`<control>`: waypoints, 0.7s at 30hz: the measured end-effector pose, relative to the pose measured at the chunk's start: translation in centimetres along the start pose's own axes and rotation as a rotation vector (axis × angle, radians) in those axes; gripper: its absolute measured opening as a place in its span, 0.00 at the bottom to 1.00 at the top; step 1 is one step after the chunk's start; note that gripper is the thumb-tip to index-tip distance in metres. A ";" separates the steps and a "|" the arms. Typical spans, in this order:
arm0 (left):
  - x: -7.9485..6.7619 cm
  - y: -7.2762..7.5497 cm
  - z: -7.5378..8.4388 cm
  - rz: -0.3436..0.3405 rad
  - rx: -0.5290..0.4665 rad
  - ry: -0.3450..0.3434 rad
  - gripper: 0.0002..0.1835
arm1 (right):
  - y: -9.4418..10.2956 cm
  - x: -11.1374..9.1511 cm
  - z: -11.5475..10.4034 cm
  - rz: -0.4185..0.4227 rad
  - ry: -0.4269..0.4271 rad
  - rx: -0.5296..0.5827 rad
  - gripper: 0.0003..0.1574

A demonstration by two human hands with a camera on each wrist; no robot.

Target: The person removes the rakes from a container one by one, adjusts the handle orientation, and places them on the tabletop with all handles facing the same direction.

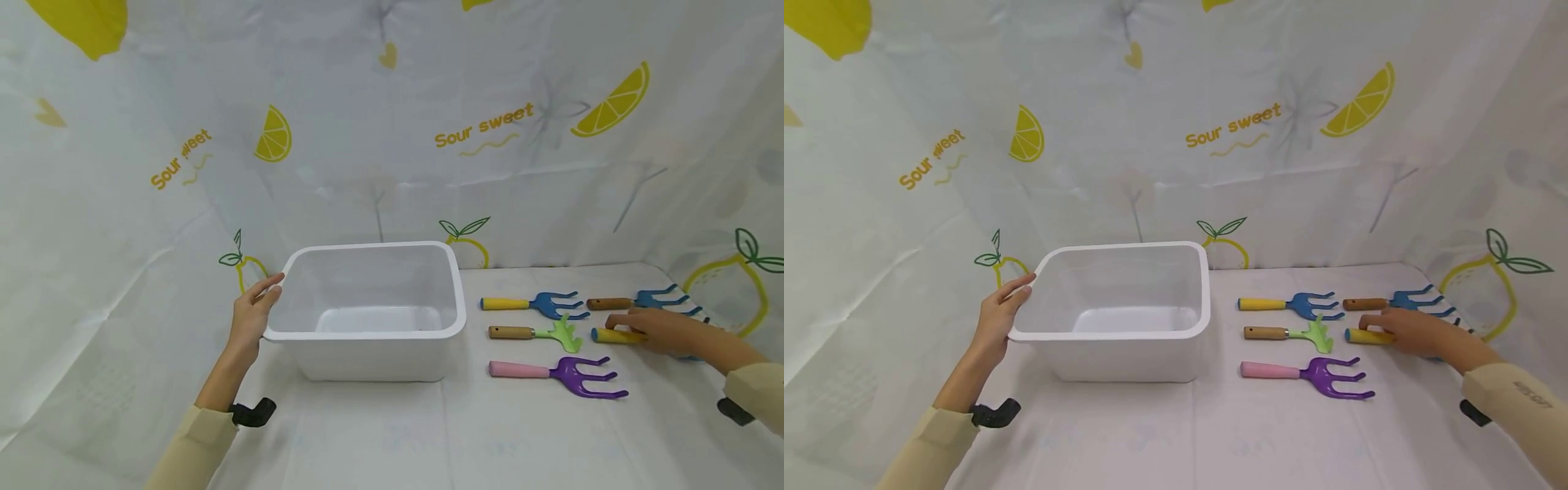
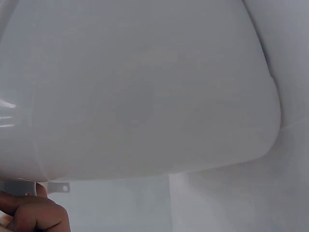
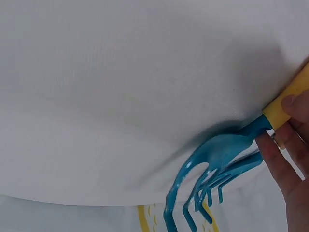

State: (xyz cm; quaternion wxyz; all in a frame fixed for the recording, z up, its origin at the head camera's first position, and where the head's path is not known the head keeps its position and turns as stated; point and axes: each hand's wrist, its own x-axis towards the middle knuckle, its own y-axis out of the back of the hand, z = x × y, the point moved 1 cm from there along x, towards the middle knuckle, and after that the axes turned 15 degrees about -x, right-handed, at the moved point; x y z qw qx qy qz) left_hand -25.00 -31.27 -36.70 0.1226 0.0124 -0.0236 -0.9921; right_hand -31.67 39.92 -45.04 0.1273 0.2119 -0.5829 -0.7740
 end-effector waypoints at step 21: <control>0.0 0.0 -0.3 -0.008 -0.005 -0.009 0.27 | -0.6 0.5 -1.5 0.069 0.006 -0.053 0.21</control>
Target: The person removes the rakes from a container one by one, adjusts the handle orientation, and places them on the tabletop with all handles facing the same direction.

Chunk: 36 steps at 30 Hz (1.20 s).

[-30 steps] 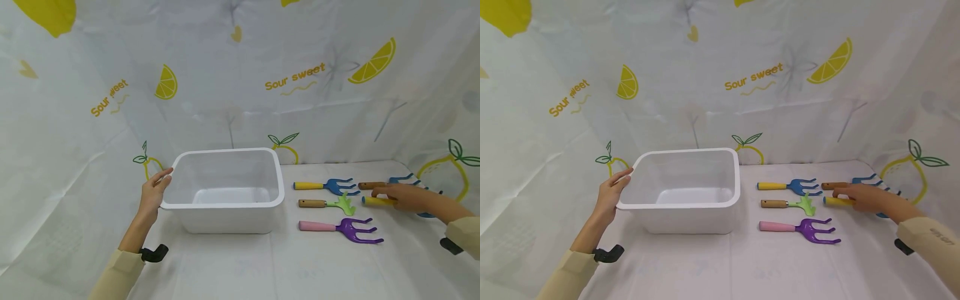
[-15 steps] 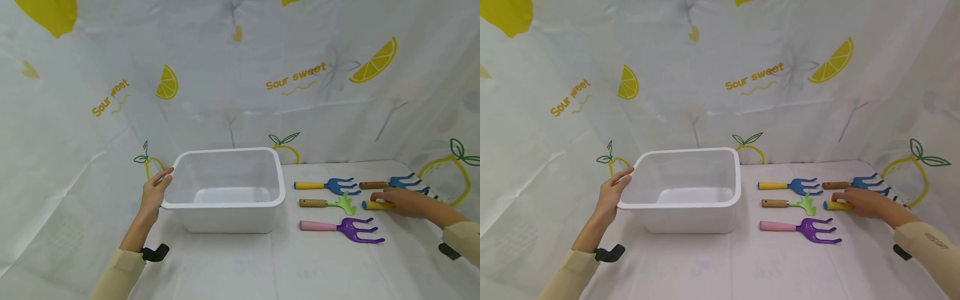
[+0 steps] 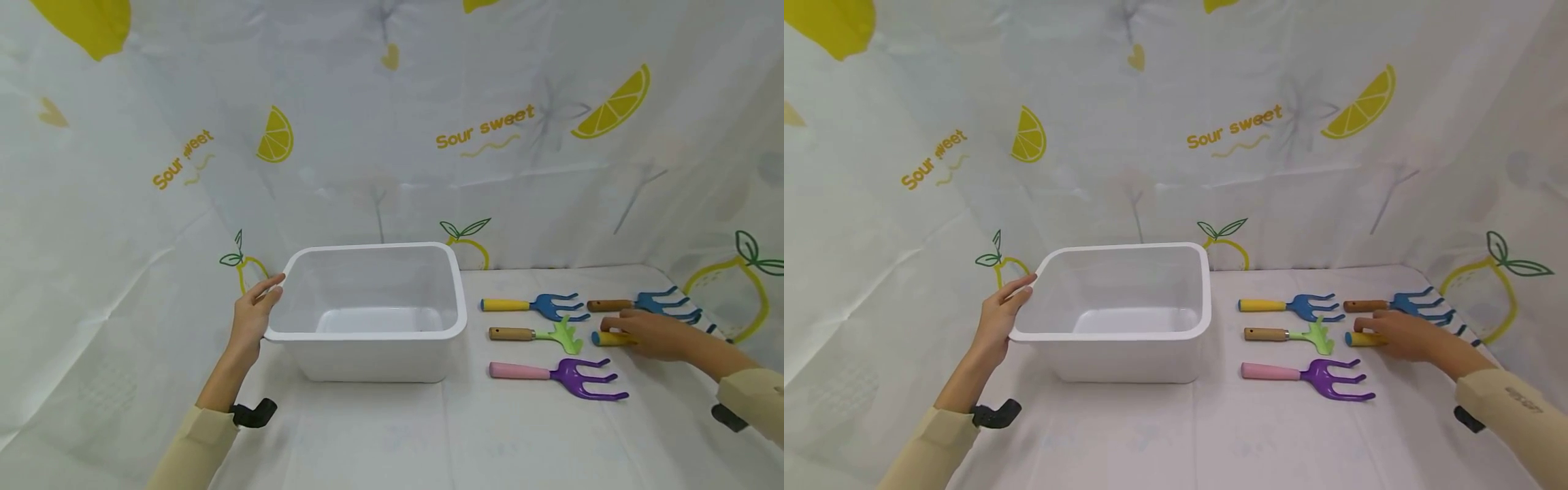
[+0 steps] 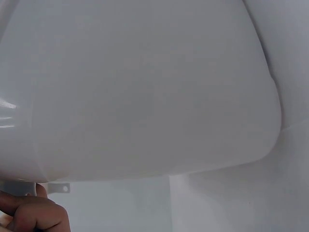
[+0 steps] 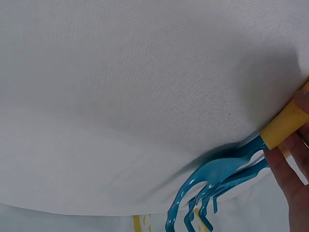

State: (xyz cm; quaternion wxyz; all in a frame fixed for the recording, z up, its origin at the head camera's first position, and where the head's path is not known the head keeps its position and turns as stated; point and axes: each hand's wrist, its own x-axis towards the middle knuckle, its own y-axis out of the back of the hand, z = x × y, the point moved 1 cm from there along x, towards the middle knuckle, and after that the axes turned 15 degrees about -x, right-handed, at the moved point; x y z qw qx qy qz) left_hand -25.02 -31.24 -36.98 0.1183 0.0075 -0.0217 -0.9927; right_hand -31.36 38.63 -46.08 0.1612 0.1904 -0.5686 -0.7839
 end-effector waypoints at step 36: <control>0.0 0.0 0.2 0.003 0.005 -0.005 0.27 | 11.4 2.5 -2.9 0.098 0.097 0.007 0.26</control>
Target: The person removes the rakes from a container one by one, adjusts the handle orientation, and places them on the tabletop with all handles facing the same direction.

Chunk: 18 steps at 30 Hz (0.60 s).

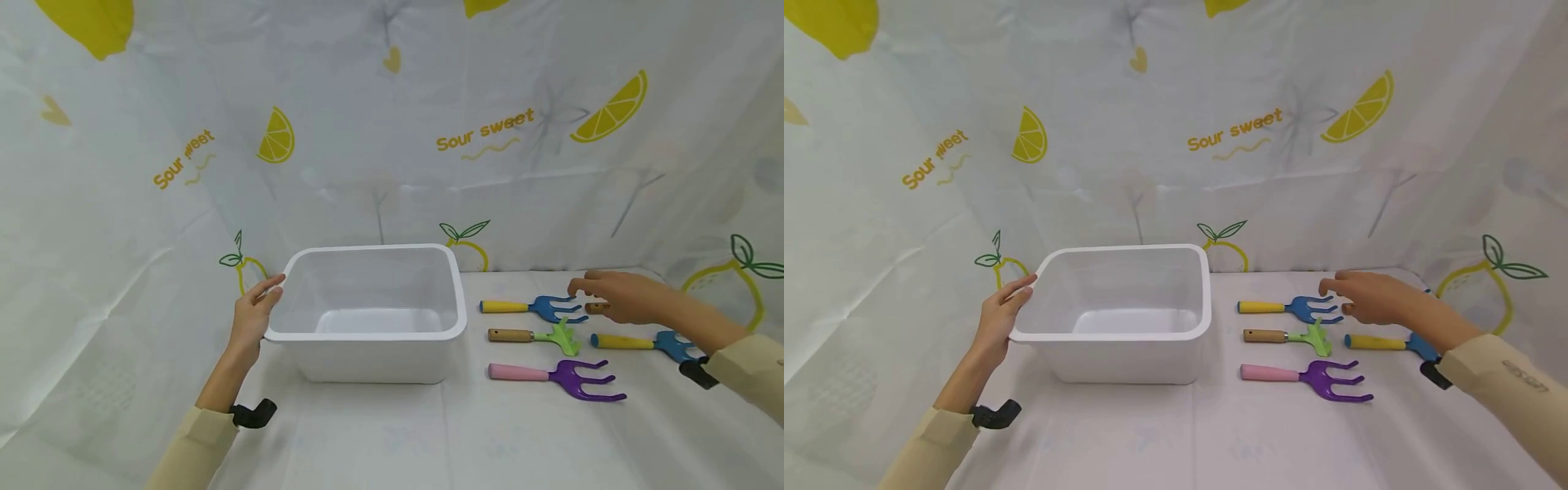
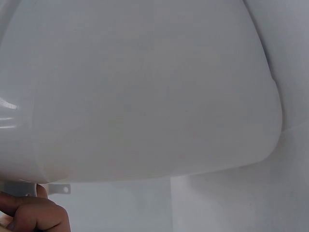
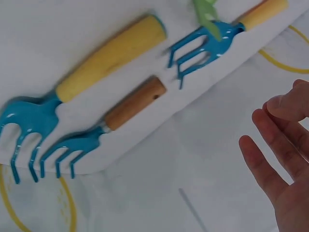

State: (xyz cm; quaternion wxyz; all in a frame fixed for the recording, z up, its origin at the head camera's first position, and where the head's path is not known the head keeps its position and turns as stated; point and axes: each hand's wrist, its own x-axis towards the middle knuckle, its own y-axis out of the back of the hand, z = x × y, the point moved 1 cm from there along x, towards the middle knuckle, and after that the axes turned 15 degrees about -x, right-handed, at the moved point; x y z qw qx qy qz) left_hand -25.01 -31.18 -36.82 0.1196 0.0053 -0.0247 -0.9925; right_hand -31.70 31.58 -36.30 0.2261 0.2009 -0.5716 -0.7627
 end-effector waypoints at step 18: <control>0.2 0.2 -0.3 0.005 -0.003 -0.012 0.27 | 10.8 5.3 -5.8 0.194 0.125 0.095 0.29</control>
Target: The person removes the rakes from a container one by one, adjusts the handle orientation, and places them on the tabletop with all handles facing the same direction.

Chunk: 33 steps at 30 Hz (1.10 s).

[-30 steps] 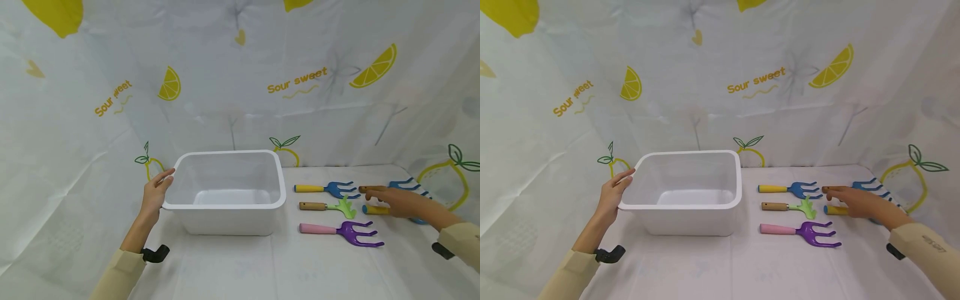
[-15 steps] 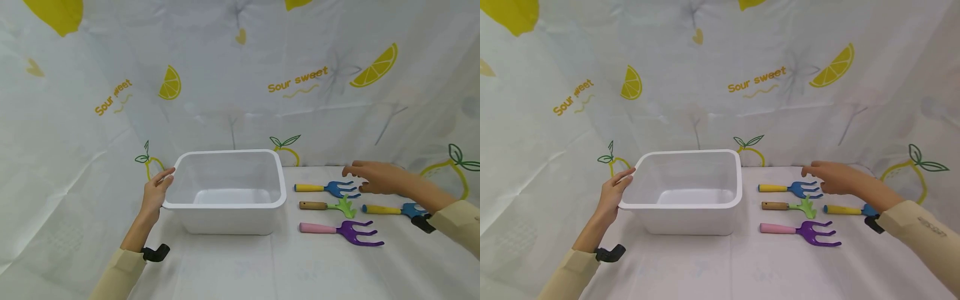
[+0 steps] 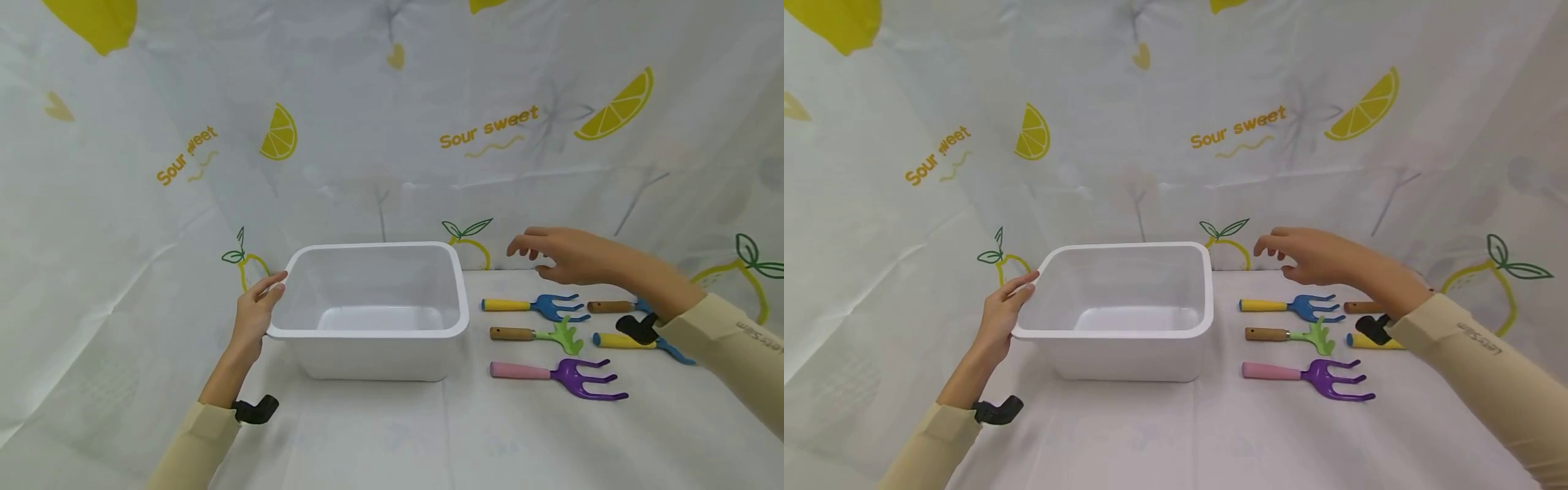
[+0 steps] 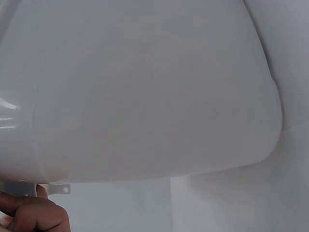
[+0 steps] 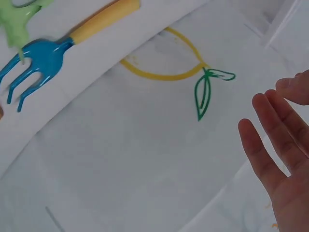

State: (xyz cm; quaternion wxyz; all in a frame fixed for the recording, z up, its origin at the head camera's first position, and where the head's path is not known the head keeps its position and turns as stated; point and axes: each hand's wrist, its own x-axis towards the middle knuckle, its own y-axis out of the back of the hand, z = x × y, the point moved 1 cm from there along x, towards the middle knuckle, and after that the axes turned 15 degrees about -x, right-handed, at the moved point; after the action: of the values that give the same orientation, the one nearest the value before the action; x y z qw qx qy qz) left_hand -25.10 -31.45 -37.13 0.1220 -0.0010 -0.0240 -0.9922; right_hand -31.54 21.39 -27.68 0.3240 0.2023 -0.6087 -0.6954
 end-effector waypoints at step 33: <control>0.2 -0.2 0.0 0.000 -0.012 0.017 0.27 | 3.4 14.3 -9.8 0.028 0.334 0.230 0.19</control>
State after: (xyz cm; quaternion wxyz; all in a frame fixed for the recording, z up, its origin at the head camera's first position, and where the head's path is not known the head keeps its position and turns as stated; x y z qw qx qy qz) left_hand -25.35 -31.28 -37.14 0.1221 0.0065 -0.0171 -0.9923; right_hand -34.35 4.23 -24.48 0.4048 0.3422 -0.6246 -0.5735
